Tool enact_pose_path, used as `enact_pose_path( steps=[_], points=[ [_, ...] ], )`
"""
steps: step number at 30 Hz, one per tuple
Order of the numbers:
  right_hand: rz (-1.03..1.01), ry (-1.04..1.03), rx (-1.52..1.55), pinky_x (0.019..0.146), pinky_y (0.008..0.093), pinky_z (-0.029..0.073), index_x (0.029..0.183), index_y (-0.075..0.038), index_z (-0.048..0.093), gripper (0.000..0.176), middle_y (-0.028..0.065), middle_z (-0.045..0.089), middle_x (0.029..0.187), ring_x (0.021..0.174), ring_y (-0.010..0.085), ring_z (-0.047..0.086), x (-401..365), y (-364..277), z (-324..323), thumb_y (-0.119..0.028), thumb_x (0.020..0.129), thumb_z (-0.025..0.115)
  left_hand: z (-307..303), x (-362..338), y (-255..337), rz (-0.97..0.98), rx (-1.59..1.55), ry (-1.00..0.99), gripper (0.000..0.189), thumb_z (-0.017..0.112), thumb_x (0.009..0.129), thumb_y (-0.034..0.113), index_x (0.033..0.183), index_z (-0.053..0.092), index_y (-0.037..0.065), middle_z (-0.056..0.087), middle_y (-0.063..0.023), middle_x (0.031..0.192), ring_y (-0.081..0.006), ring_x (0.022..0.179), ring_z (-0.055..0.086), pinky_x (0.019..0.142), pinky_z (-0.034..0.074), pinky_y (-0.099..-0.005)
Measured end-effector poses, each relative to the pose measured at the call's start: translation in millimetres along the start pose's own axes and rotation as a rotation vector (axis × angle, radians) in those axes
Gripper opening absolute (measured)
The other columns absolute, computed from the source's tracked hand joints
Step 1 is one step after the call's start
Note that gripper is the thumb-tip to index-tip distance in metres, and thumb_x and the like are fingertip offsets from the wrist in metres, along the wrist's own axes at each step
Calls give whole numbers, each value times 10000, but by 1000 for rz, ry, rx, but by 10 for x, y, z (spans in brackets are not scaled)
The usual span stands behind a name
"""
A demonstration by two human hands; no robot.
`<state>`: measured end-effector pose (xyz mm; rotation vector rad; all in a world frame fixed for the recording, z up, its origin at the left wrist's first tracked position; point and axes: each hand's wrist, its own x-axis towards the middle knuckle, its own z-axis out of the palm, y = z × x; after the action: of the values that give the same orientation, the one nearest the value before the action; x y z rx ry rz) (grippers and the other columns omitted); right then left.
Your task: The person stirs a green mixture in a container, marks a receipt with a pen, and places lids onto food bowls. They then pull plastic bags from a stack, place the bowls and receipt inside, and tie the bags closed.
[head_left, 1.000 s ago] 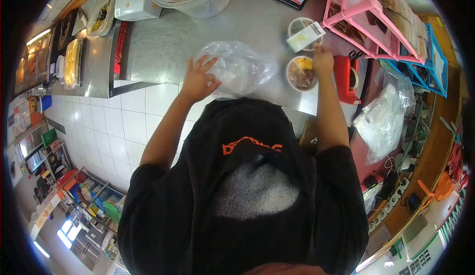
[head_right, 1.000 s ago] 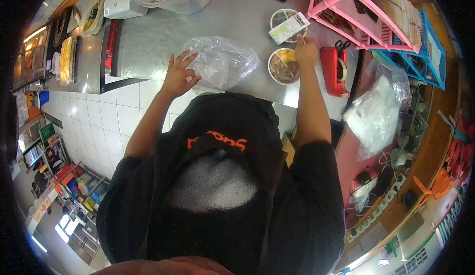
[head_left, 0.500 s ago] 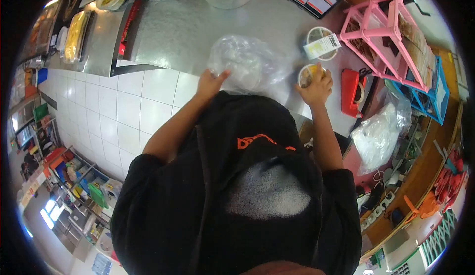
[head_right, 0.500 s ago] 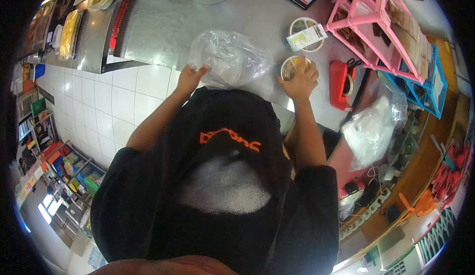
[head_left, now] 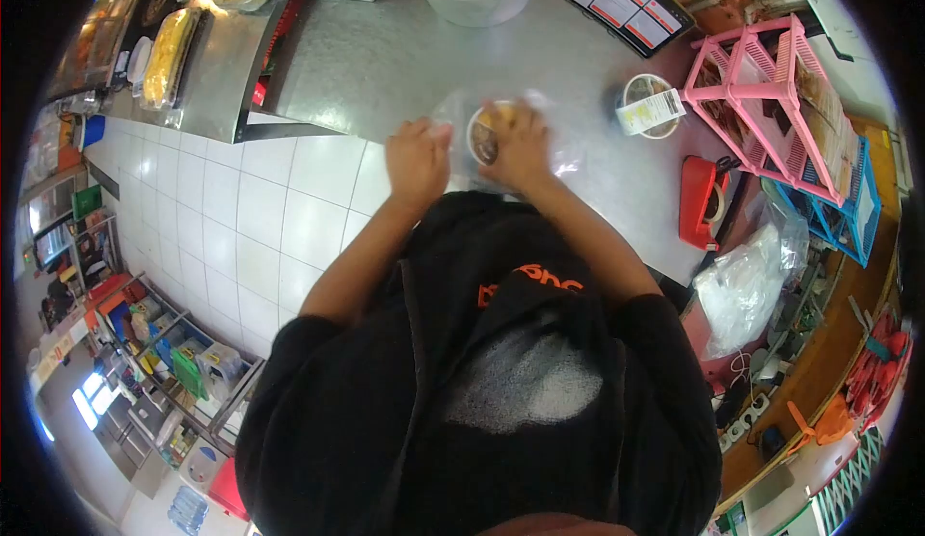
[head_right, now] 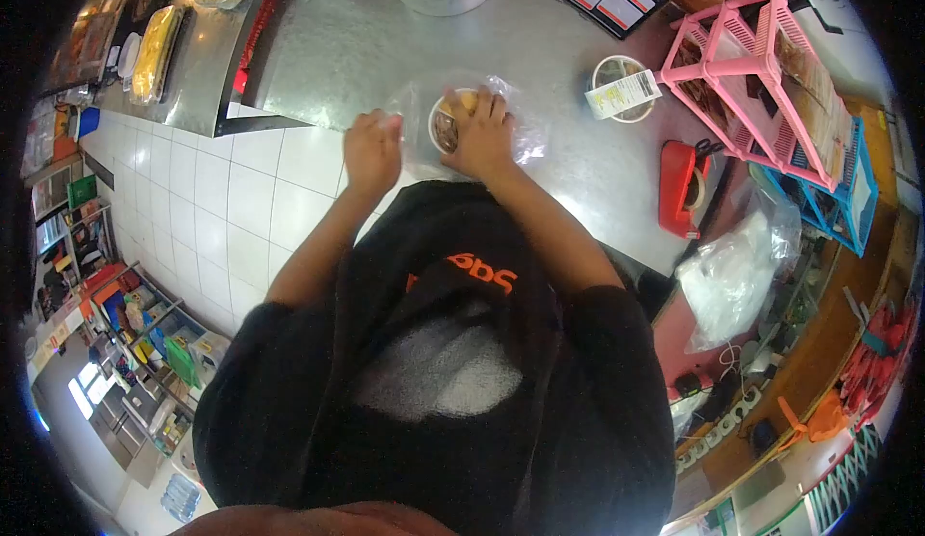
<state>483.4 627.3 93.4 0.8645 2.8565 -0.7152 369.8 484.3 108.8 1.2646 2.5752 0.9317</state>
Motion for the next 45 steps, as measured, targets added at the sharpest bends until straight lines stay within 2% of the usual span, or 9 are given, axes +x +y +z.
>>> enact_pose_path(
  steps=[6,12,14,17,21,24,36,40,45],
  points=[
    [73,-221,-120,1022,477,400,1454,-200,331,999,239,308,1438,1357,395,314,-95,132,-85,-435,623,834,-536,64,344,-149,-630,180,469,433,1031,365,713,531,34,510,1,694,-105,687,451,650,357,-263],
    [185,-450,-402,842,383,518,1238,-120,605,448,157,653,1086,995,258,652,-325,178,-1310,-208,813,718,-645,72,108,-270,-464,95,425,525,991,285,670,511,7,495,-43,578,-112,560,433,520,348,-290],
    [-172,-169,571,753,382,536,1104,-76,666,280,133,697,906,834,275,686,-383,361,-1593,-131,831,681,-803,95,207,-260,-366,61,433,533,986,286,659,512,4,520,-71,570,-130,540,460,513,358,-297],
    [94,411,364,737,360,534,1131,-67,637,288,152,686,949,820,262,680,38,1262,-1471,-91,844,656,-921,83,263,-272,70,-112,445,569,965,308,654,525,-7,560,-121,582,-156,524,504,509,380,-303],
    [381,153,-92,967,501,429,1324,-145,504,765,217,525,1306,1244,382,468,480,2582,-799,-358,667,832,-849,13,152,-402,-435,-115,400,630,939,273,637,535,29,600,-80,604,-137,547,546,551,426,-301],
    [520,91,-192,1036,598,321,1460,-236,308,1093,218,285,1485,1353,447,267,443,2248,-760,-465,552,871,-737,-73,142,-430,-800,-41,313,645,932,226,682,546,65,645,-81,688,-144,624,593,639,470,-299],
    [652,-32,-131,1039,573,326,1497,-315,178,997,210,240,1487,1358,417,253,235,2013,-522,-300,701,779,-654,-104,293,-423,-1661,-73,125,529,979,206,923,497,98,581,-285,1219,-237,799,676,849,534,-392],
    [552,190,-63,1060,535,323,1508,-212,158,1038,248,313,1443,1346,417,285,318,2679,-291,-277,689,792,-707,-113,346,-358,-1556,-106,137,515,983,181,925,422,98,470,-325,1348,-199,671,670,738,561,-335],
    [56,351,845,1035,407,379,1478,-60,194,1087,189,448,1333,1212,312,481,-126,1007,-1847,-330,630,819,-685,-115,371,-289,-1486,-216,157,520,981,169,923,394,96,399,-306,1421,-178,642,664,656,562,-293]
  ],
)
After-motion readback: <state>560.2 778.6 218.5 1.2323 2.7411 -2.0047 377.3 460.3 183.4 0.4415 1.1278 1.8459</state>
